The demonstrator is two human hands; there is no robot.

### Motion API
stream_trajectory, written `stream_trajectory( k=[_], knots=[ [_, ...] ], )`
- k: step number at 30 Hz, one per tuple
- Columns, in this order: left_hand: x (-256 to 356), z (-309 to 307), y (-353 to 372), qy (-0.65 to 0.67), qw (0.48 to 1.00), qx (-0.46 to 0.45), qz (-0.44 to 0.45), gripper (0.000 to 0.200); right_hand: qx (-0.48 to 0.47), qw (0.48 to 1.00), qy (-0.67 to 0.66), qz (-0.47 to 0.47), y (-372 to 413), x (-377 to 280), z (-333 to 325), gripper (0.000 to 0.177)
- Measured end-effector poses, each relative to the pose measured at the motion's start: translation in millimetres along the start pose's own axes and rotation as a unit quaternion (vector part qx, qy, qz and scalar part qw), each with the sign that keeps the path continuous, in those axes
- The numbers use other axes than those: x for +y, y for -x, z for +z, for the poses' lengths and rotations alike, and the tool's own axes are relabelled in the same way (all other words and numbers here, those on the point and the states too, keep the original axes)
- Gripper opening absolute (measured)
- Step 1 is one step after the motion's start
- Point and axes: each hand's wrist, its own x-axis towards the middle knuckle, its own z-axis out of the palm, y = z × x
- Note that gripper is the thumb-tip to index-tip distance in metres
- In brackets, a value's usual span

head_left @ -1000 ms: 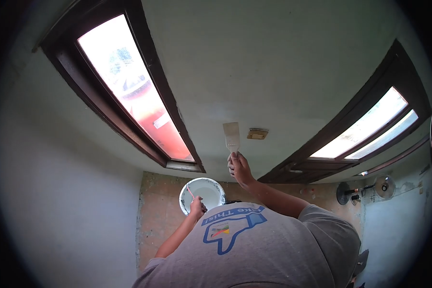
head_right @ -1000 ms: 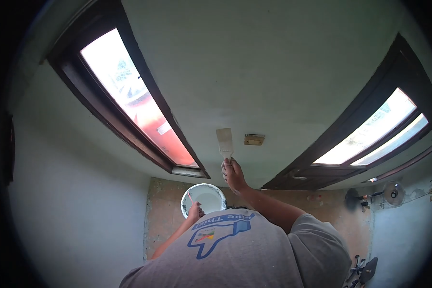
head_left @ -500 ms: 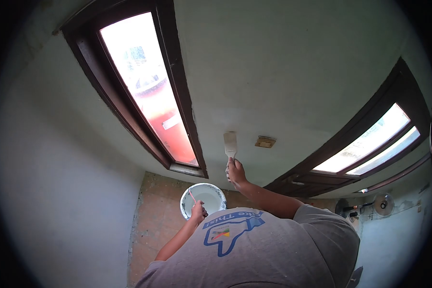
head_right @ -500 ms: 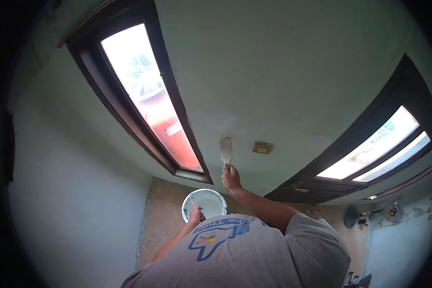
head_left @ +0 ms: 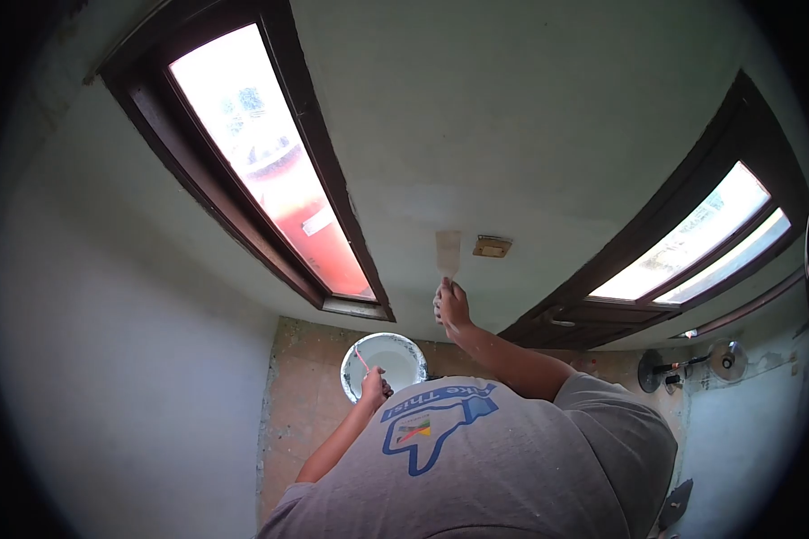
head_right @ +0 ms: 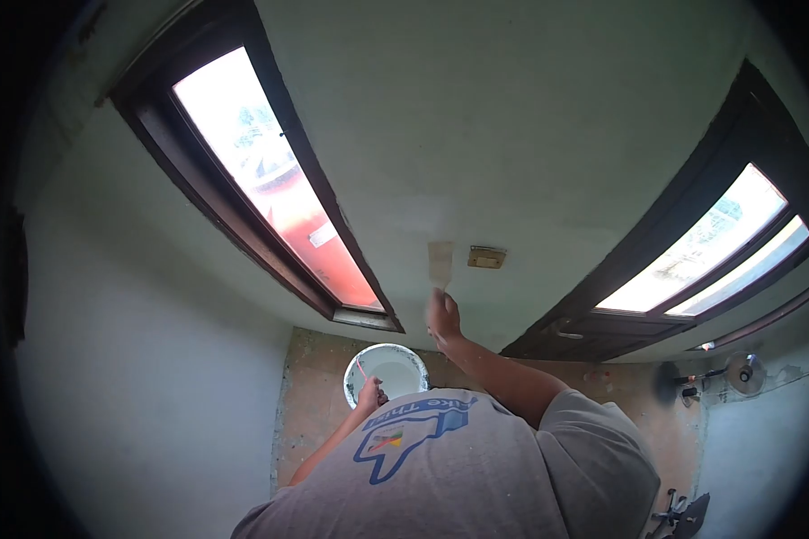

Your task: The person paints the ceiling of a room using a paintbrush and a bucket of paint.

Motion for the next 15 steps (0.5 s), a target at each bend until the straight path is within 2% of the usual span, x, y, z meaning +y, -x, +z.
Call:
stream_trajectory(
  k=[2,3,6,7,11,15],
  knots=[
    [0,1,3,-0.002,1.000,-0.002,0.005,0.017,0.038,0.993,0.049,0.095,8,8,-13,0.037],
    [1,1,4,-0.003,1.000,0.000,0.006,0.017,0.052,0.991,0.012,0.127,12,6,-15,0.032],
    [-2,2,7,-0.010,1.000,-0.001,0.000,0.017,0.037,0.988,-0.074,0.130,24,-29,-5,0.026],
    [-4,1,4,-0.009,1.000,-0.003,-0.001,0.017,0.004,0.986,-0.101,0.129,27,-44,-1,0.023],
    [-5,5,6,-0.012,1.000,-0.001,-0.002,0.016,-0.057,0.971,-0.192,0.127,54,-123,19,0.022],
    [-9,7,5,-0.013,1.000,0.013,-0.007,0.017,-0.078,0.962,-0.223,0.136,83,-153,25,0.023]
  ],
)
